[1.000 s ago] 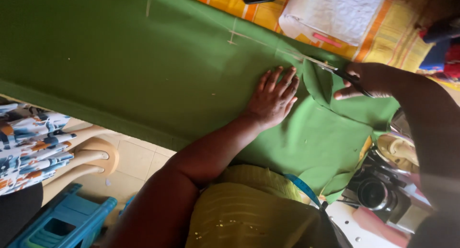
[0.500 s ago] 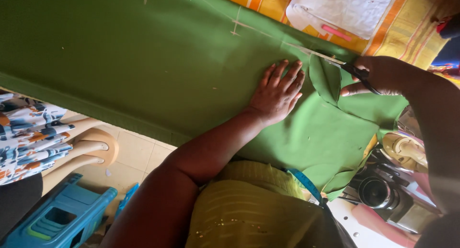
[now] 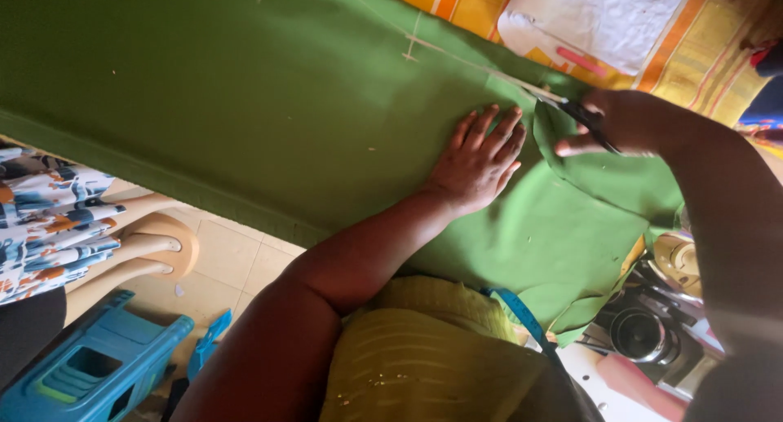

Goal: The person cuts a large piece of green fabric on a table using shears, following marked lines. After cutting, they fold the fabric and use a measuring tape to measure a section.

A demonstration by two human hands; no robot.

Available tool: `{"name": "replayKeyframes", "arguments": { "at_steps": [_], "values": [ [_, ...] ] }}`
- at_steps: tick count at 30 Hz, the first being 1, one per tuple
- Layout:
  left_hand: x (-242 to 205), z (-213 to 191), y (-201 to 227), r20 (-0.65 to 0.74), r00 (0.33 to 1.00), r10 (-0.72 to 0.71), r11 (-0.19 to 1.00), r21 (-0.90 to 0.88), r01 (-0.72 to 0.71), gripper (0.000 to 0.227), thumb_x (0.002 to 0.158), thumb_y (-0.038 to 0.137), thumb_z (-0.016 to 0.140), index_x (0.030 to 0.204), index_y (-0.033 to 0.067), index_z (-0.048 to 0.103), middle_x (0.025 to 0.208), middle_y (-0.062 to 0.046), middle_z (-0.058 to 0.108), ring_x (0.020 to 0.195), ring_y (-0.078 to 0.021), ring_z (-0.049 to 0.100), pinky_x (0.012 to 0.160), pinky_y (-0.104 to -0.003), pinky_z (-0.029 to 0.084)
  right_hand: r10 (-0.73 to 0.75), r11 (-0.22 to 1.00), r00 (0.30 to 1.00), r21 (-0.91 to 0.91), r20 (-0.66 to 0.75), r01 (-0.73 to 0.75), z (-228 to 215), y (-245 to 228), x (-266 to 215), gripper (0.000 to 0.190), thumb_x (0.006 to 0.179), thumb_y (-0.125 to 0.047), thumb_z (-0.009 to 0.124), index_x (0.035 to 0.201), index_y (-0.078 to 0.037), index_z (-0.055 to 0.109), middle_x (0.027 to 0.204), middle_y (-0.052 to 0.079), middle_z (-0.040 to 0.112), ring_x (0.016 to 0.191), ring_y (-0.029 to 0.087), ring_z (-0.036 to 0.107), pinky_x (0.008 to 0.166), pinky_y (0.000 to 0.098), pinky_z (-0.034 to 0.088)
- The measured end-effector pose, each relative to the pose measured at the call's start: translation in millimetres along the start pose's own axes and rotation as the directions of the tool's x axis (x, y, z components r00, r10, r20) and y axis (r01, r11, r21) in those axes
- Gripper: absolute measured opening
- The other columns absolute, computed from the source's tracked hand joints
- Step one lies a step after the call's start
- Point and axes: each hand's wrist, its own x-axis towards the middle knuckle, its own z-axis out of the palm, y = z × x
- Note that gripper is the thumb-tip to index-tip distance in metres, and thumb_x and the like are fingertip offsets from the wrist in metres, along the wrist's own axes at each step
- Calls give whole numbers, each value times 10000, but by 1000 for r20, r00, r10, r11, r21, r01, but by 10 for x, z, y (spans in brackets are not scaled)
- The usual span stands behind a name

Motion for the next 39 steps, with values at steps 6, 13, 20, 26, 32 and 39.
{"name": "replayKeyframes", "arguments": {
  "at_steps": [6,13,20,26,32,39],
  "values": [
    [22,-19,-26,-28,1000,1,1000,23,0,534,1003,463,657,1427,144,589,1571,-81,458,1426,-356,484,1160,-526,425,-90,994,992,-62,-91,85,93,161,300,508,712,-569,884,907,-139,697,765,80,688,753,219,614,705,375,483],
    [1,4,-18,-24,1000,-3,1000,-3,3,543,986,456,695,1414,139,595,1580,-103,442,1425,-354,488,1172,-525,418,-97,991,992,-95,-85,89,18,-2,301,471,738,-546,879,865,-136,685,736,59,739,758,226,685,719,367,494],
    [7,12,-29,-20,1000,12,1000,20,-12,631,969,496,713,1460,134,551,1577,-110,457,1412,-359,508,1151,-547,450,-250,957,962,-180,-106,229,-11,-166,554,572,761,-594,819,980,-103,623,823,120,697,771,272,635,727,410,483],
    [-13,39,-16,-83,996,-6,1000,3,7,526,1000,441,680,1416,128,601,1556,-118,473,1398,-363,531,1167,-528,441,-277,946,942,-225,-189,233,78,106,795,487,712,-524,890,849,-112,670,694,104,683,658,254,624,697,390,502],
    [-17,82,3,-84,996,-26,1000,-7,26,524,947,467,694,1361,158,607,1415,-73,594,1391,-343,500,1191,-518,384,-169,968,984,-196,-50,156,-265,-836,317,561,790,-605,790,994,-89,704,910,124,736,815,287,674,725,410,486],
    [-9,8,-25,-133,991,-18,1000,-6,17,481,974,446,687,1342,142,630,1475,-99,554,1321,-357,570,1144,-526,441,-236,971,969,-39,-65,234,-192,-855,412,499,817,-527,819,715,-79,626,538,103,650,534,222,580,631,345,462]
  ]
}}
